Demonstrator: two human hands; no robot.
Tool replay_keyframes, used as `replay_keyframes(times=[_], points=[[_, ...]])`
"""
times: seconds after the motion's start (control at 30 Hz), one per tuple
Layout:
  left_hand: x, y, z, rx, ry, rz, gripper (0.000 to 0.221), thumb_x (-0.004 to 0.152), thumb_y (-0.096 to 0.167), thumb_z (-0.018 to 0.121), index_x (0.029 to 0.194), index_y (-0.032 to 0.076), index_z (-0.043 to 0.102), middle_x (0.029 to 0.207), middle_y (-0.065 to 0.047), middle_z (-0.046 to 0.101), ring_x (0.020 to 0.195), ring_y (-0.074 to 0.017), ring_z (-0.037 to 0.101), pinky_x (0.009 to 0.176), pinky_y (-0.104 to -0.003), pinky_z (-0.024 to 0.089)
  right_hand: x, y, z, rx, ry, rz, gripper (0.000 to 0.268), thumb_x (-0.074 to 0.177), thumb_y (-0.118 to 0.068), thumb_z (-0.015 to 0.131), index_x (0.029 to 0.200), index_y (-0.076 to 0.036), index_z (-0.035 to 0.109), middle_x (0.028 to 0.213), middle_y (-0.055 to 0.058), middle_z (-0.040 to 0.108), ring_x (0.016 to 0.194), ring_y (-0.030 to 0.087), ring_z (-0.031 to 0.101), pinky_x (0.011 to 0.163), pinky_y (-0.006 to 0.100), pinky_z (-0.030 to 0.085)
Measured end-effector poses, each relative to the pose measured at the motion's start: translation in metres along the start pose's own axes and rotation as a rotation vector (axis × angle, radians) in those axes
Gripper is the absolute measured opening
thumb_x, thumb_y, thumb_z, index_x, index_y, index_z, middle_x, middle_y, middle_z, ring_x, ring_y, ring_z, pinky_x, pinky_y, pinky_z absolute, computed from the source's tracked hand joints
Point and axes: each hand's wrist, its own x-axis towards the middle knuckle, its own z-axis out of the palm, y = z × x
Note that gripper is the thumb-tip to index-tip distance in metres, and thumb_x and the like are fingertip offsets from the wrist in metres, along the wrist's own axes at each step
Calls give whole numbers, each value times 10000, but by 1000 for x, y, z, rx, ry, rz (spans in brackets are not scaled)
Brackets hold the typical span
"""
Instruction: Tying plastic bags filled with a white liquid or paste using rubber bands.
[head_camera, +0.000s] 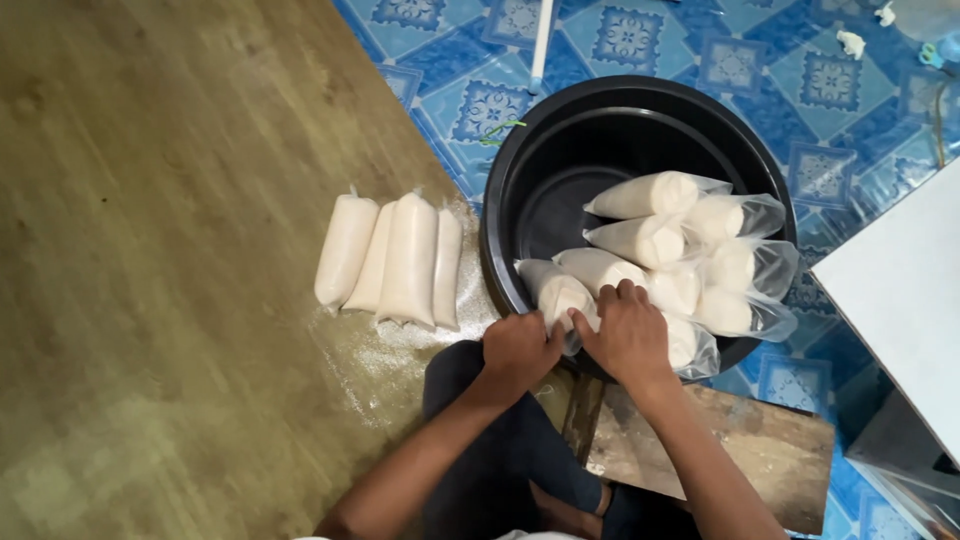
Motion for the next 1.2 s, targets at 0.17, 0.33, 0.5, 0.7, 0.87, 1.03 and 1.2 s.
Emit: replay_keyframes(times=[0.17, 0.33, 0.5, 0.7, 0.87, 1.03, 1.2], points=[[7, -9, 34, 174, 557, 91, 272, 772, 361, 615, 544, 218, 570, 475, 5, 484, 405, -203, 566, 403, -302, 450, 14, 11, 21, -117, -85, 11, 341, 891, -405, 517, 833, -132, 712, 825, 77, 631, 816, 281, 667, 654, 395, 554], [17, -3, -5, 114, 715, 225, 237, 740, 206, 671, 541, 157, 552, 484, -30, 457, 415, -248, 542, 427, -310, 454, 32, 21, 14, -96, -173, -66, 347, 892, -372, 485, 867, -156, 755, 817, 101, 671, 794, 291, 693, 654, 411, 572], [43, 2, -72, -253, -240, -132, 348, 929, 236, 496, 766, 28, 724, 712, -211, 695, 748, -444, 700, 664, -499, 546, 45, 18, -9, 38, -217, -78, 321, 917, -316, 478, 929, -162, 759, 904, 120, 681, 853, 326, 691, 706, 455, 573], [46, 26, -132, -364, -163, -129, 397, 935, 223, 457, 1011, -62, 724, 767, -254, 702, 778, -468, 678, 702, -520, 527, 36, 5, -89, 303, -162, -18, 322, 930, -272, 490, 888, -40, 709, 880, 207, 653, 878, 454, 654, 759, 556, 537], [39, 63, -191, -440, -61, -23, 380, 904, 208, 485, 1028, -69, 712, 566, -191, 647, 542, -351, 639, 513, -386, 473, 2, 12, -159, 431, -39, -42, 332, 919, -282, 494, 781, -23, 648, 826, 210, 629, 838, 489, 625, 707, 583, 501], [20, 103, -240, -417, -3, 125, 353, 840, 237, 501, 605, 47, 683, 404, -118, 518, 406, -318, 540, 441, -360, 401, -42, 23, -219, 604, 131, -95, 384, 929, -253, 540, 632, -12, 569, 694, 180, 548, 659, 423, 576, 618, 470, 460], [-15, 148, -275, -425, 17, 252, 381, 810, 244, 527, 455, 105, 549, 366, -117, 488, 358, -314, 491, 415, -335, 385, -93, 46, -248, 825, 203, -34, 451, 930, -301, 627, 561, -65, 517, 658, 66, 477, 625, 187, 484, 625, 341, 427]])
